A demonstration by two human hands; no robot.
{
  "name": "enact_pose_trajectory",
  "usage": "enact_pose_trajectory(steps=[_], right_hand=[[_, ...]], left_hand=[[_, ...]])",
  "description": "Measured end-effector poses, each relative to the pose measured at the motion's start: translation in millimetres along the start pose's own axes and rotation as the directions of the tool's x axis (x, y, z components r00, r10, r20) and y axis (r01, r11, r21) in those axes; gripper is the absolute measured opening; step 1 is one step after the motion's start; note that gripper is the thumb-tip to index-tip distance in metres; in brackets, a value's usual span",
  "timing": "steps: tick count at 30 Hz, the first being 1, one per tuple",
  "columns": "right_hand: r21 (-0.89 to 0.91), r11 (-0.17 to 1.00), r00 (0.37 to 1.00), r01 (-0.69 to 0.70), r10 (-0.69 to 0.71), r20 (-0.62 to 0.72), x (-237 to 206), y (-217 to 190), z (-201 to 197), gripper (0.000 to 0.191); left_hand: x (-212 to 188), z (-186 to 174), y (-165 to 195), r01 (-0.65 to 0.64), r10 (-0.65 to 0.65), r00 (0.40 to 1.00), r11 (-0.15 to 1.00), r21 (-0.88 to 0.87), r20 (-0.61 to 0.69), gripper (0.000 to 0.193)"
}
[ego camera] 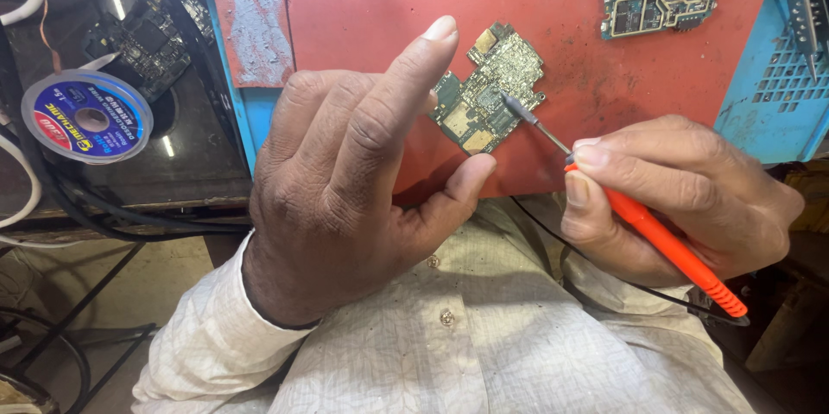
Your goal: The person holds a phone motherboard steady on a red work mat with one hand while using a soldering iron with the other, touching the iron tip to points on the board and repositioning the board to solder different areas. At the end they set the iron down and move the board aside on the bench.
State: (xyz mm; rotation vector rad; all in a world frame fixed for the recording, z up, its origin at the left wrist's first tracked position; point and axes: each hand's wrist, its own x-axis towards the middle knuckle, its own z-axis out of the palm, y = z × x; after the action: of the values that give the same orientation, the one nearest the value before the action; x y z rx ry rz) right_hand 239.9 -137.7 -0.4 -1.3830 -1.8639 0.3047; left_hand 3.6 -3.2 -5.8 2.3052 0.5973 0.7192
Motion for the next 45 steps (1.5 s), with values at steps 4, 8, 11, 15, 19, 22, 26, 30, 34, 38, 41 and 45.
enact_pose_trajectory(steps=[4,8,11,15,19,22,26,30,34,38,41,45], right_hand=[[0.009,0.999,0.998,-0.044,0.044,0.04,1,-3,-1,0.024],[0.009,0.999,0.998,-0.043,0.042,0.047,3,-3,-1,0.025],[-0.003,1.0,1.0,-0.026,0.026,0.015,5,-3,0,0.025],[0.019,0.997,0.997,-0.069,0.068,0.048,6,-3,0,0.024],[0.012,1.0,0.999,-0.025,0.025,0.032,8,-4,0,0.024],[0.016,0.998,0.998,-0.06,0.06,0.028,9,-5,1,0.023],[0.026,0.998,0.998,-0.048,0.047,0.036,10,-5,0,0.023],[-0.006,1.0,1.0,0.013,-0.013,0.008,8,-3,0,0.024],[0.03,0.998,0.998,-0.056,0.055,0.042,6,-4,-1,0.024],[0.019,0.998,0.998,-0.053,0.052,0.043,7,-5,0,0.025],[0.009,0.999,0.998,-0.053,0.053,0.015,9,-5,0,0.024],[0.016,0.998,0.995,-0.056,0.054,0.081,10,-6,-1,0.023]], left_hand=[[0,0,0,-0.001,0.001,1.0,1.0,0.001,0.004,0.073],[0,0,0,0.001,-0.001,1.0,1.0,0.001,0.003,0.073],[0,0,-1,-0.007,0.007,1.0,1.0,-0.002,0.002,0.073],[-1,0,-1,-0.003,0.003,1.0,1.0,0.0,0.005,0.074],[-1,0,-1,-0.006,0.006,1.0,1.0,-0.001,0.006,0.074],[-1,0,-1,-0.006,0.006,1.0,1.0,0.002,0.006,0.074],[0,0,-1,-0.004,0.004,1.0,1.0,0.001,0.003,0.073],[-1,0,-1,-0.001,0.001,1.0,1.0,0.002,0.002,0.073],[-1,1,-1,-0.001,0.001,1.0,1.0,0.001,0.002,0.073],[-1,0,-1,-0.007,0.007,1.0,1.0,0.002,0.002,0.073],[-1,0,-1,-0.003,0.003,1.0,1.0,0.005,0.003,0.073],[0,0,0,-0.001,0.001,1.0,1.0,0.007,0.001,0.073]])
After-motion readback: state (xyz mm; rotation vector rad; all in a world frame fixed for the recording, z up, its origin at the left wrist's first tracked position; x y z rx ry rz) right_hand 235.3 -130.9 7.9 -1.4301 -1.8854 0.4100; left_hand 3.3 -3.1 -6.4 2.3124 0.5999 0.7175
